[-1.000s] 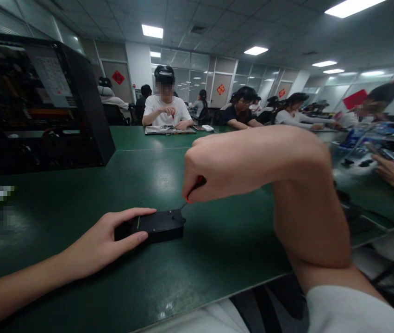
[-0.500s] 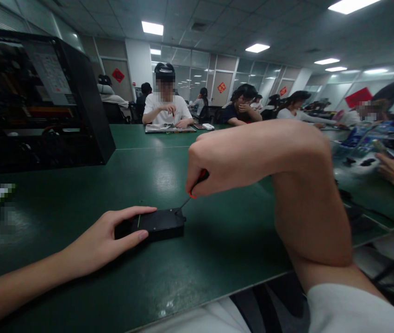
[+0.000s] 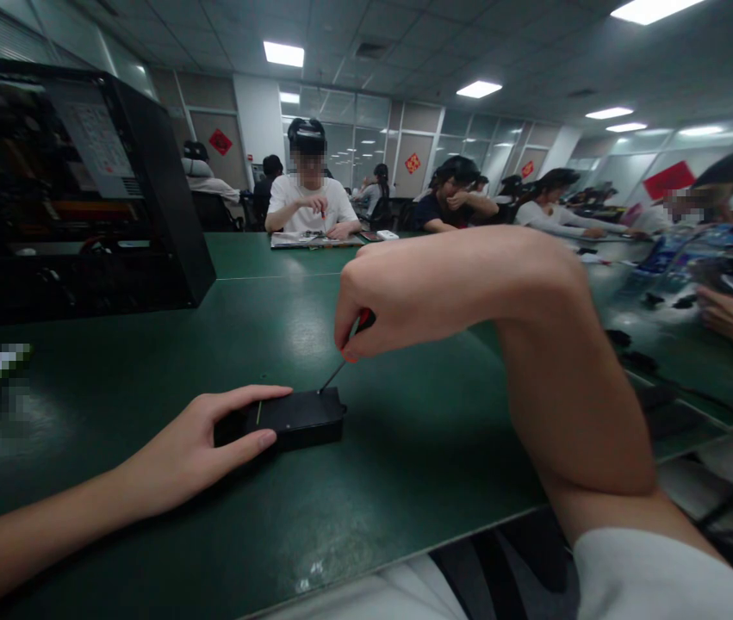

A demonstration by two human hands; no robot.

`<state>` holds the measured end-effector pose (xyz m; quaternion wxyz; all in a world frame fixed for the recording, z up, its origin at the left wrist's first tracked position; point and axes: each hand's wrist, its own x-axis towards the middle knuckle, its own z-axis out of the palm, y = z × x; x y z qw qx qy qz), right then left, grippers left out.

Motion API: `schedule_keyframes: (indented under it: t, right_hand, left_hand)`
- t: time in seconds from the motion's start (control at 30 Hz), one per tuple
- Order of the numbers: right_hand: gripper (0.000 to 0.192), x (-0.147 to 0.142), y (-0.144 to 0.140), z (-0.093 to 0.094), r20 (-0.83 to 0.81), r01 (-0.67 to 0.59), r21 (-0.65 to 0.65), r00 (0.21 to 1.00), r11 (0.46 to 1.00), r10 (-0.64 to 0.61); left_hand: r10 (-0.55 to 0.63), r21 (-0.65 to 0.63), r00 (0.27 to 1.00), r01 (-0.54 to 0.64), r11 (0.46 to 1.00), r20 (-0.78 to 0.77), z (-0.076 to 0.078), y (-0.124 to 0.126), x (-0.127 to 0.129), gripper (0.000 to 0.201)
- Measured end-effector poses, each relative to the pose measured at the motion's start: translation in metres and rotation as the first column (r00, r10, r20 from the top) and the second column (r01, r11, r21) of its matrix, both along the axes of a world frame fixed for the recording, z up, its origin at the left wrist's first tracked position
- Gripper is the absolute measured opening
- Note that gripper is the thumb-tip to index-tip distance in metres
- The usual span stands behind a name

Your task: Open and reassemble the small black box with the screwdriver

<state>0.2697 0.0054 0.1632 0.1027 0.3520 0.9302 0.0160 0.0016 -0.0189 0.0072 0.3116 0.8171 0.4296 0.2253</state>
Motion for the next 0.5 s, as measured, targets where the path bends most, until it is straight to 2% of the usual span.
schedule_keyframes:
  t: [0.17,0.37,0.5]
  right_hand:
    - [0.030,-0.010,0.001,-0.002,-0.017,0.059,0.094,0.998,0.994,-0.058]
    - [0.024,-0.021,0.016,-0.011,-0.108,-0.012,0.317,0.993,0.948,0.049]
    - [0.025,-0.028,0.025,-0.017,-0.141,-0.008,0.392,0.988,0.920,0.069]
  left_hand:
    - [-0.001,0.002,1.000,0.001,1.000,-0.003,0.002,-0.001,0.001,0.044]
    - [-0.001,0.012,1.000,0.001,1.000,-0.008,0.004,0.000,0.001,0.043]
    - [-0.009,0.006,1.000,0.009,1.000,-0.007,0.004,0.001,0.001,0.043]
